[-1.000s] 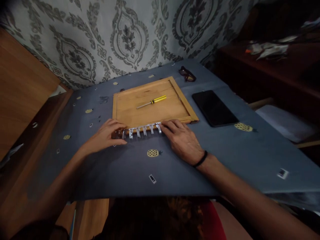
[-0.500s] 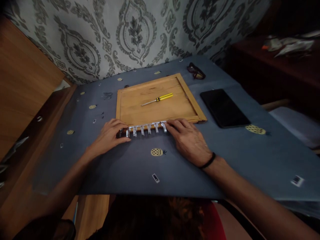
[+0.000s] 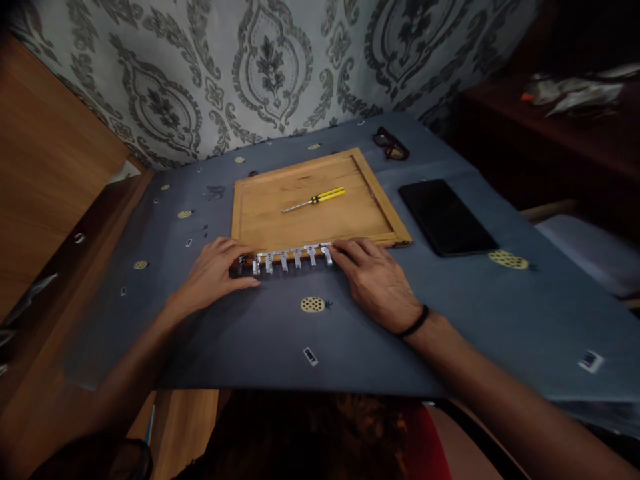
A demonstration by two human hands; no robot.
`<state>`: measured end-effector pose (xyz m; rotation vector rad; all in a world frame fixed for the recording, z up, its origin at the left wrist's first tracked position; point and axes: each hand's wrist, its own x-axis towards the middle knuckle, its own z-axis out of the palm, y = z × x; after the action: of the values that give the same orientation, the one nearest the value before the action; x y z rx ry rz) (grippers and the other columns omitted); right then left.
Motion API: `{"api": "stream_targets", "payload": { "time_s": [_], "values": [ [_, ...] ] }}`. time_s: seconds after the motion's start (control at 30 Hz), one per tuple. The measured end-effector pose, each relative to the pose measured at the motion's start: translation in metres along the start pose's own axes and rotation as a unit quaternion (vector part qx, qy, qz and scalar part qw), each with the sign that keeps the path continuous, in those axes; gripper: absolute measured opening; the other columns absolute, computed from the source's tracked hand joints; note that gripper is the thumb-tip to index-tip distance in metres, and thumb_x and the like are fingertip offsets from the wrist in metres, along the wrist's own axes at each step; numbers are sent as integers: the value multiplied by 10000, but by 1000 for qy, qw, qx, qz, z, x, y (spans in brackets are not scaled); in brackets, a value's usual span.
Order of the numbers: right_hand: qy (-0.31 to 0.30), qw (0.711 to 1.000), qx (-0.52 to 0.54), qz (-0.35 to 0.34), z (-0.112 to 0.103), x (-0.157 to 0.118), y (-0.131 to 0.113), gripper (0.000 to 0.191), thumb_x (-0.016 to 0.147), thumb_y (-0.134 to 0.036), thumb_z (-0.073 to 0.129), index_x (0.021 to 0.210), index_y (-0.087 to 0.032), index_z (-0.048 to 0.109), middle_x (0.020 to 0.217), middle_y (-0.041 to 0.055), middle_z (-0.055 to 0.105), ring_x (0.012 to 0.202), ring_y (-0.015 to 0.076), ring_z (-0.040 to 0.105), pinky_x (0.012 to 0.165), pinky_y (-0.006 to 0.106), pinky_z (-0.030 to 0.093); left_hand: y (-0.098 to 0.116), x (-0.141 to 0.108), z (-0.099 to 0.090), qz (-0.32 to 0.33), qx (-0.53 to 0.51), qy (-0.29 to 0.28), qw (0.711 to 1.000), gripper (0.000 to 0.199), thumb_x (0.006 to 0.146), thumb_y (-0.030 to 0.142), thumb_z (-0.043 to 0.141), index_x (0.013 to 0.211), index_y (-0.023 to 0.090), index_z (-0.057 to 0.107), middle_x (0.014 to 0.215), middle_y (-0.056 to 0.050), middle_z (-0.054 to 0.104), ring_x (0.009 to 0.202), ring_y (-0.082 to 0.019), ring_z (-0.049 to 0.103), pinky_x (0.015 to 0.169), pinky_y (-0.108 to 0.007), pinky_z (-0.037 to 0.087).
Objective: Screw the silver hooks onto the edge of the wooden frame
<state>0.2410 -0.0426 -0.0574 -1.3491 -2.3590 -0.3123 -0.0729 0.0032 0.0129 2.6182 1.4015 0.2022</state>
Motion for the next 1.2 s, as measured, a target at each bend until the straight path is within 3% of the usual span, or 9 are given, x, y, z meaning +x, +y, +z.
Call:
{"api": "stream_targets", "payload": {
  "time_s": [0.13,0.27,0.43,0.8,0.97,1.2],
  "values": [
    [-1,1000,-2,6,1,0,0,471,866,-19,443,1276,-153,633,1230,119,690,1121,271,577,950,399,500,-4,-6,-16,-14,1,25,1000,536,812,630,721,1148,218,656,1199,-75,662,1150,-300,549,950,-436,428],
    [-1,1000,-9,10,1,1,-1,461,867,-21,442,1263,-151,638,1214,118,697,1098,271,585,944,405,506,6,-7,-22,-12,-16,40,999,492,828,579,737,1155,222,649,1187,-56,664,1139,-283,566,938,-410,437],
    [-17,1000,4,10,-1,1,0,463,878,-41,457,1289,-159,632,1236,124,690,1118,273,586,949,419,519,34,3,-12,10,-40,26,999,415,856,481,751,1159,218,647,1139,-46,679,1117,-269,579,940,-419,449],
    [-25,999,10,19,-4,2,-2,424,912,-59,496,1306,-145,628,1243,129,681,1118,266,556,947,384,478,85,50,10,71,21,6,997,397,904,508,672,1088,157,643,1166,-111,626,1181,-331,516,1009,-502,412],
    [-16,1000,8,7,-4,2,-2,392,938,-85,477,1300,-89,628,1235,151,682,1099,281,550,923,399,484,95,67,19,63,40,-4,997,431,900,520,669,1072,126,648,1165,-137,628,1192,-351,512,1019,-518,402],
    [-15,999,21,19,-3,2,-3,400,945,-99,472,1308,-153,631,1242,138,681,1117,278,555,916,414,496,101,74,26,57,26,1,998,363,903,494,669,1000,145,674,1106,-130,655,1156,-351,520,1009,-527,399]
  ]
}}
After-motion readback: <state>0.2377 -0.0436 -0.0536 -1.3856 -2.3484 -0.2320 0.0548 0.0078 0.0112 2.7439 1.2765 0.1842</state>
